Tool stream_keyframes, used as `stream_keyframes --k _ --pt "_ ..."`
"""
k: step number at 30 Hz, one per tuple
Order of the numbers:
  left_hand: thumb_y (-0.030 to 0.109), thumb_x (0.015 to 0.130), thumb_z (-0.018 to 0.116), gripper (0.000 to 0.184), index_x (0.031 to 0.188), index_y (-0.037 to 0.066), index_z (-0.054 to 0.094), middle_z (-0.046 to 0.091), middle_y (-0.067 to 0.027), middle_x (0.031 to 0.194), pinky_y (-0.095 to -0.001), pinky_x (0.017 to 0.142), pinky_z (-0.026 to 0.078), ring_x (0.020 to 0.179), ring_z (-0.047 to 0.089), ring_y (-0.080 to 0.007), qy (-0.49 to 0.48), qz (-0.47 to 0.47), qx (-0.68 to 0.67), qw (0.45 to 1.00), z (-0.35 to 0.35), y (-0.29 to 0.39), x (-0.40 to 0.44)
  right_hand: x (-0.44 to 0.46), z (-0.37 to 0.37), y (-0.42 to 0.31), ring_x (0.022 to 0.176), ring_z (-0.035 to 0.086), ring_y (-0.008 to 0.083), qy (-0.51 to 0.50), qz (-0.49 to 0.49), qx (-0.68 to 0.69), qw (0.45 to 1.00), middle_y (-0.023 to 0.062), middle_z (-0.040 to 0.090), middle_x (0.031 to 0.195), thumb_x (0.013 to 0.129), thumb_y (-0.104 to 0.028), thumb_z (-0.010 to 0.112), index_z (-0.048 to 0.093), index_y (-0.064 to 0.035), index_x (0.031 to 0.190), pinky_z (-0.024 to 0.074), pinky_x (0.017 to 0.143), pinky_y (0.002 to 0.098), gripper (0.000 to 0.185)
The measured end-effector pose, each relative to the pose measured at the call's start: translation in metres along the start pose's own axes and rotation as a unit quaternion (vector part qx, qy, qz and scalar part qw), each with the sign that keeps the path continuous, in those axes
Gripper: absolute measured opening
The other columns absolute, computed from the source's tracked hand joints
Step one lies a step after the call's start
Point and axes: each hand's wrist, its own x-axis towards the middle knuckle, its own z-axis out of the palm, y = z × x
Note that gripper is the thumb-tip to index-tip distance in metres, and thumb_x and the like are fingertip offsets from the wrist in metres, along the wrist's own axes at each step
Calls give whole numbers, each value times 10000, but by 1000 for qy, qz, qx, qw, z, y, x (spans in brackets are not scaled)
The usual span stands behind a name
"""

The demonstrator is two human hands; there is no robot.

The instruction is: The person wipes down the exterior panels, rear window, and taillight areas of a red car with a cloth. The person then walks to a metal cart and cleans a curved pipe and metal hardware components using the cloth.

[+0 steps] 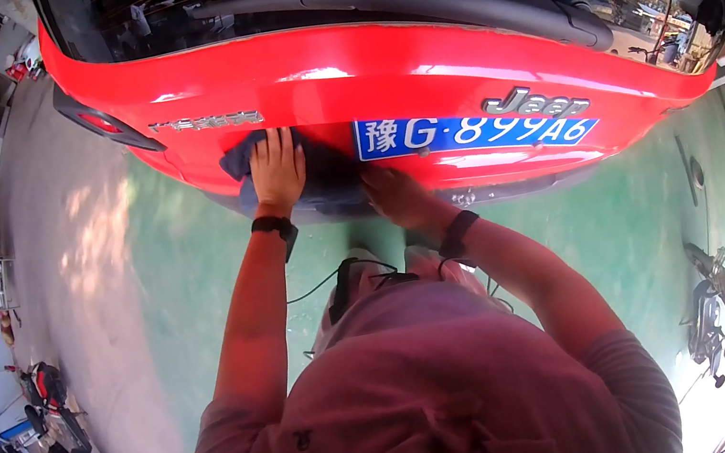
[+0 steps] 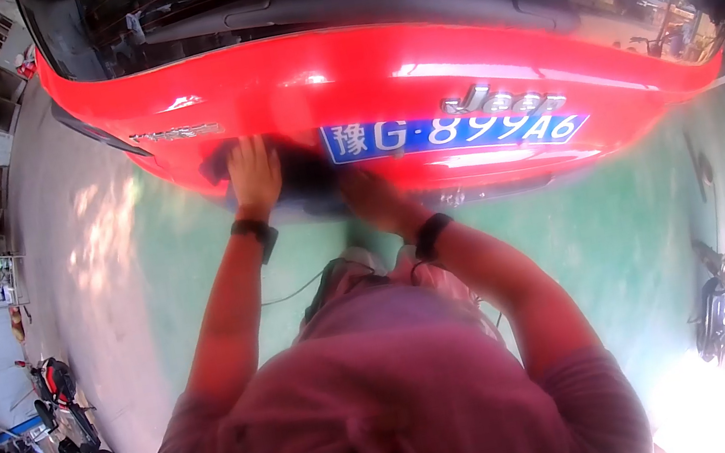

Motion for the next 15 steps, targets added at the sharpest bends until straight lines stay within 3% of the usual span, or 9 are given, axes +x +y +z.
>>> stream_keyframes --k 3,6,9,12,13,15 --pt "220 920 550 510 1374 13 445 463 -203 1363 -479 1029 383 1203 467 -400 -85 -7 -98 991 20 9 -63 -4 -36 10 827 554 255 33 -124 14 992 108 570 918 793 -112 609 633 -17 919 506 723 358 159" --pt "162 912 580 462 1343 18 494 476 -195 1351 -462 1051 392 1229 471 -408 -79 -68 -141 985 3 22 -100 1 -109 -11 867 589 237 68 -112 -30 991 87 603 910 787 -91 649 650 -29 885 523 702 308 115" --pt "49 882 604 449 1321 14 513 392 -219 1423 -453 1047 404 1287 429 -392 -65 -58 -178 980 -16 28 -124 -1 -170 -22 979 607 241 285 -101 -87 949 102 625 988 757 2 689 658 -26 911 535 727 300 160" --pt "53 871 626 415 1279 22 557 374 -203 1428 -451 1040 416 1283 438 -379 66 -60 -158 983 -69 47 -92 -13 -223 -16 953 638 309 356 -42 -123 925 196 612 1120 742 25 681 661 15 1006 538 727 373 265" --pt "87 878 630 445 1303 6 527 379 -211 1411 -465 1073 358 1328 374 -389 133 -58 -161 976 -88 54 -71 -8 -230 -14 985 625 344 397 -22 -120 910 239 574 1185 747 25 681 645 33 1027 534 761 387 282" --pt "73 885 619 471 1319 -52 485 306 -254 1427 -462 1087 337 1337 340 -414 170 -115 -160 966 -120 67 -30 18 -234 -17 1101 567 424 451 40 -52 890 321 455 1327 743 30 692 587 56 1125 503 880 449 396"
